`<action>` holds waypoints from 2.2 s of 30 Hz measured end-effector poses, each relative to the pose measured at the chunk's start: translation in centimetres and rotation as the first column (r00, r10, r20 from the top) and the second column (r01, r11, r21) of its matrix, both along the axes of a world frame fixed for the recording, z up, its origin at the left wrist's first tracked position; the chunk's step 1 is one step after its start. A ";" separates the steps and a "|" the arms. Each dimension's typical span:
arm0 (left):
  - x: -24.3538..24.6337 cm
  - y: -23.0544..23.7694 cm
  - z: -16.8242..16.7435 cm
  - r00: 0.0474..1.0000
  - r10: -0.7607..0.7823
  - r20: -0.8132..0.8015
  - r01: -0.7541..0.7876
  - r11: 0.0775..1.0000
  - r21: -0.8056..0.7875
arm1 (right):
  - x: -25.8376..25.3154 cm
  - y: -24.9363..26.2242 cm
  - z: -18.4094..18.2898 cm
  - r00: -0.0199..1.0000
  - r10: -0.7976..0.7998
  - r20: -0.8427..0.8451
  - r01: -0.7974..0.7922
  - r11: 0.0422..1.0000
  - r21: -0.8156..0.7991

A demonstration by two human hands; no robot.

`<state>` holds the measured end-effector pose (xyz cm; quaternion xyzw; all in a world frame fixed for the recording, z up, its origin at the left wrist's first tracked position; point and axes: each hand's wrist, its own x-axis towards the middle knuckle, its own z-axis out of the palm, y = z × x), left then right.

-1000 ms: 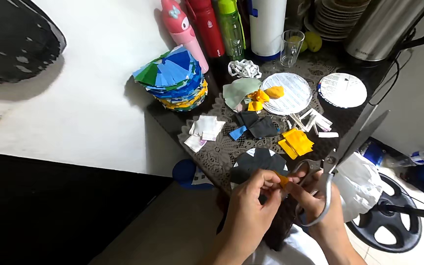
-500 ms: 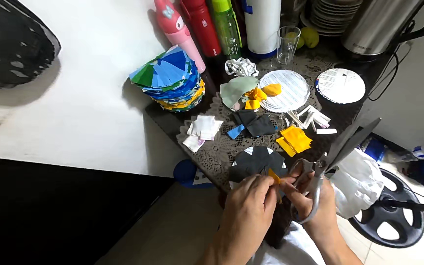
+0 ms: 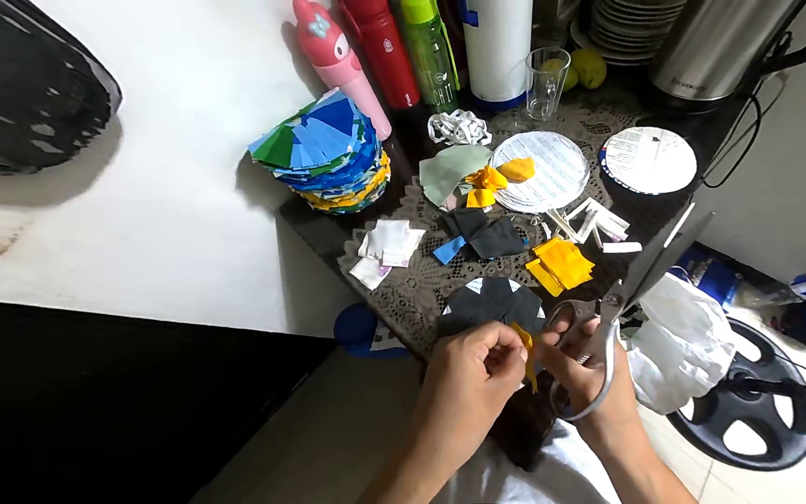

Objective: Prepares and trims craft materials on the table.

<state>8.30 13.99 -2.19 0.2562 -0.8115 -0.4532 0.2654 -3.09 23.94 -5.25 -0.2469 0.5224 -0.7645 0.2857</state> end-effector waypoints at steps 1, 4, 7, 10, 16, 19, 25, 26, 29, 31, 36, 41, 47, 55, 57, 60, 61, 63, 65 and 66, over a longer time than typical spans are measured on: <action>0.1 -0.1 0.1 1.000 -0.009 -0.006 0.009 0.999 0.038 | 0.0 0.0 0.0 0.999 0.006 0.050 -0.005 1.000 -0.015; 0.2 -0.3 0.2 1.000 -0.026 -0.009 0.027 0.990 0.141 | -0.2 0.0 -0.1 0.986 0.033 0.163 -0.023 0.998 -0.066; 0.5 -0.8 0.2 0.999 -0.043 -0.030 0.049 0.973 0.227 | -0.3 0.1 0.0 0.977 0.039 0.208 -0.028 0.998 -0.053; 0.9 -1.7 -0.4 0.995 -0.028 -0.100 0.062 0.935 0.349 | -0.8 0.2 0.3 0.974 0.041 0.224 -0.034 0.999 -0.035; 1.1 -2.6 -2.0 0.991 0.090 -0.098 -0.045 0.920 0.390 | -3.0 0.1 1.1 0.989 0.107 0.103 -0.110 0.994 0.025; 0.8 -2.5 -2.8 0.992 0.125 0.005 -0.122 0.958 0.260 | -4.6 -0.3 2.1 0.982 0.189 -0.030 -0.183 0.972 0.146; 0.4 -2.1 -3.2 0.993 0.114 -0.009 -0.109 0.967 0.232 | -7.1 -1.4 3.5 0.896 0.444 -0.023 -0.418 0.858 0.299; 0.4 -1.9 -3.0 0.996 0.083 -0.039 -0.066 0.945 0.319 | -7.3 -1.5 3.5 0.894 0.448 0.003 -0.430 0.855 0.290; 0.3 -1.5 -2.4 0.993 0.003 -0.115 0.067 0.797 0.600 | -7.2 -1.7 3.5 0.898 0.437 0.052 -0.436 0.866 0.245; -0.2 -1.2 -2.2 0.989 -0.010 -0.149 0.112 0.708 0.697 | -7.1 -1.7 3.6 0.900 0.430 0.074 -0.435 0.870 0.232; -1.6 -0.6 -1.5 0.991 -0.003 -0.132 0.105 0.629 0.770 | -7.2 -1.5 3.7 0.891 0.445 0.088 -0.454 0.869 0.196; -2.2 -0.7 -0.7 0.989 -0.088 -0.119 0.147 0.481 0.864 | -7.6 -1.3 3.8 0.870 0.486 0.088 -0.493 0.860 0.133; -2.4 -0.6 -0.9 0.973 -0.202 -0.109 0.217 0.651 0.727 | -8.5 -0.8 3.4 0.810 0.577 0.105 -0.583 0.812 0.028; -2.5 0.0 -2.1 0.999 -0.043 0.013 0.035 0.924 0.381 | -9.1 -0.6 4.3 0.834 0.550 -0.036 -0.532 0.821 0.208; -2.5 0.4 -1.2 0.998 0.005 -0.067 0.047 0.670 0.741 | -8.2 -0.3 4.9 0.803 0.552 -0.226 -0.475 0.821 0.318; -1.5 0.6 -0.8 0.983 0.082 -0.163 0.145 0.191 0.971 | -6.2 -0.1 5.5 0.680 0.572 -0.459 -0.374 0.809 0.454; -1.1 0.6 -0.9 0.974 0.105 -0.201 0.195 0.068 0.978 | -5.5 -0.1 5.6 0.643 0.591 -0.487 -0.350 0.793 0.500; -0.6 0.7 -0.8 0.962 0.180 -0.207 0.233 -0.139 0.963 | -4.9 -0.2 5.8 0.586 0.653 -0.479 -0.351 0.738 0.576; -0.3 0.6 -1.2 0.954 0.199 -0.223 0.270 -0.254 0.929 | -4.8 0.0 6.0 0.582 0.660 -0.476 -0.369 0.735 0.569; -0.1 0.5 -1.6 0.950 0.203 -0.239 0.290 -0.281 0.915 | -5.0 0.3 6.0 0.602 0.632 -0.488 -0.374 0.763 0.527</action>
